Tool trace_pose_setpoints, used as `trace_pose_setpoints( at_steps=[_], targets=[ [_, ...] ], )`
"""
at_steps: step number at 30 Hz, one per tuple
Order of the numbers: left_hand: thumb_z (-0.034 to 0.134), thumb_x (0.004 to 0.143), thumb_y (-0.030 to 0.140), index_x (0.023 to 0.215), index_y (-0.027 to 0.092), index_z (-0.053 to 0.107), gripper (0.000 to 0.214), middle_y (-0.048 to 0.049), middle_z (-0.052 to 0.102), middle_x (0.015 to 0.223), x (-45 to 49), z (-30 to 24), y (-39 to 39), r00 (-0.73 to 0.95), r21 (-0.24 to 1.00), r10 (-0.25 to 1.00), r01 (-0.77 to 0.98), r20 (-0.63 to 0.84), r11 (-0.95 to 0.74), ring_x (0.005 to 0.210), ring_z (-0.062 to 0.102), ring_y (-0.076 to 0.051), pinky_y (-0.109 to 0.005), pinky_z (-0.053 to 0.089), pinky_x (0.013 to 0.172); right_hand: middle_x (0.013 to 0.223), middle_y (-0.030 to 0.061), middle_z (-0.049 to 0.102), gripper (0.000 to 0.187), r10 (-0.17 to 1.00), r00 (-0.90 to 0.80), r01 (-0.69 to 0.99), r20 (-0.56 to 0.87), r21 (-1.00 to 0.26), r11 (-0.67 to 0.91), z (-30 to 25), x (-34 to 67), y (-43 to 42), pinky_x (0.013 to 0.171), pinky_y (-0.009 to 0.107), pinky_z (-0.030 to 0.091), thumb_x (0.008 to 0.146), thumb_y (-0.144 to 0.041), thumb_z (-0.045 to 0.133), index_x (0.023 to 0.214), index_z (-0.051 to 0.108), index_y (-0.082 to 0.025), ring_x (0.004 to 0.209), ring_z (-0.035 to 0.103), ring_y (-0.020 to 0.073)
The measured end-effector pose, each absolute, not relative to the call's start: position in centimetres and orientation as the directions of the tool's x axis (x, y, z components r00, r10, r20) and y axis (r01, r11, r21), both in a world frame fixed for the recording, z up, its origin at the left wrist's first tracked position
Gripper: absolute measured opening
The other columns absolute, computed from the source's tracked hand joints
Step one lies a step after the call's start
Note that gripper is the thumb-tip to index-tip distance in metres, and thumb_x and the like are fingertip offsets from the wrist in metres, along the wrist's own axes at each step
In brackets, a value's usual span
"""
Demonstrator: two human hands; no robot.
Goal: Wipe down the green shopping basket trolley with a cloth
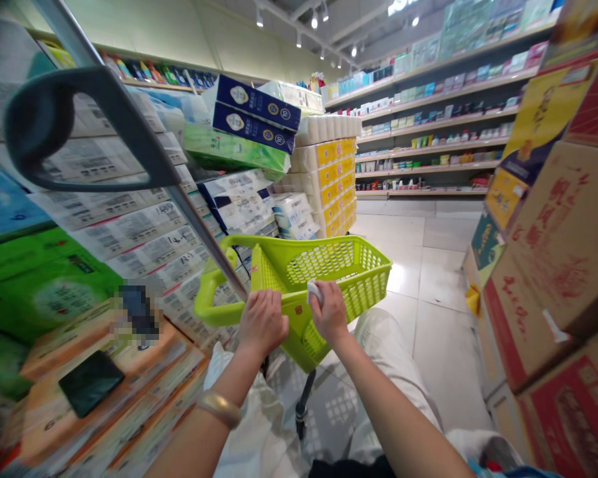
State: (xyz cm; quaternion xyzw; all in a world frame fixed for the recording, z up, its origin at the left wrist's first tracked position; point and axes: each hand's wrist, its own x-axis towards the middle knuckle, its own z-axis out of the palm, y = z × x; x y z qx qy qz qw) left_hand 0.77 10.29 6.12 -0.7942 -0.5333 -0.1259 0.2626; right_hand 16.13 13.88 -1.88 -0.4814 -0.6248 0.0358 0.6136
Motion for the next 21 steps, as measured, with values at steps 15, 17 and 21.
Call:
trace_pose_setpoints(
  at_steps=[15, 17, 21],
  targets=[
    [0.053, 0.069, 0.018, 0.088, 0.017, 0.056, 0.018, -0.0110, 0.058, 0.085, 0.6, 6.0, 10.2, 0.405, -0.279, 0.775, 0.912, 0.485, -0.302, 0.089, 0.051, -0.029, -0.043, 0.036, 0.090, 0.090, 0.0064, 0.062, 0.017, 0.716, -0.144, 0.686, 0.683, -0.452, 0.570, 0.0, 15.4, 15.9, 0.082, 0.032, 0.042, 0.090, -0.020, 0.041, 0.086, 0.058, -0.021, 0.088, 0.055, 0.0202],
    [0.053, 0.069, 0.018, 0.087, 0.017, 0.056, 0.018, -0.0112, 0.058, 0.086, 0.6, 6.0, 10.3, 0.402, -0.281, 0.777, 0.913, 0.485, -0.297, 0.090, 0.052, -0.029, -0.043, 0.036, 0.091, 0.096, 0.0071, 0.062, 0.018, 0.709, -0.100, 0.672, 0.698, -0.478, 0.566, -0.1, 15.7, 16.0, 0.084, 0.032, 0.042, 0.090, -0.017, 0.040, 0.085, 0.057, -0.021, 0.092, 0.055, 0.0201],
    [0.053, 0.071, 0.019, 0.089, 0.016, 0.056, 0.018, -0.0116, 0.059, 0.085, 0.6, 6.1, 10.2, 0.404, -0.265, 0.777, 0.913, 0.482, -0.311, 0.090, 0.051, -0.029, -0.044, 0.036, 0.089, 0.085, 0.0040, 0.061, 0.017, 0.699, -0.163, 0.565, 0.696, -0.515, 0.644, 0.7, 14.2, 15.6, 0.076, 0.029, 0.043, 0.090, -0.019, 0.038, 0.087, 0.055, -0.022, 0.081, 0.055, 0.0180]
  ],
)
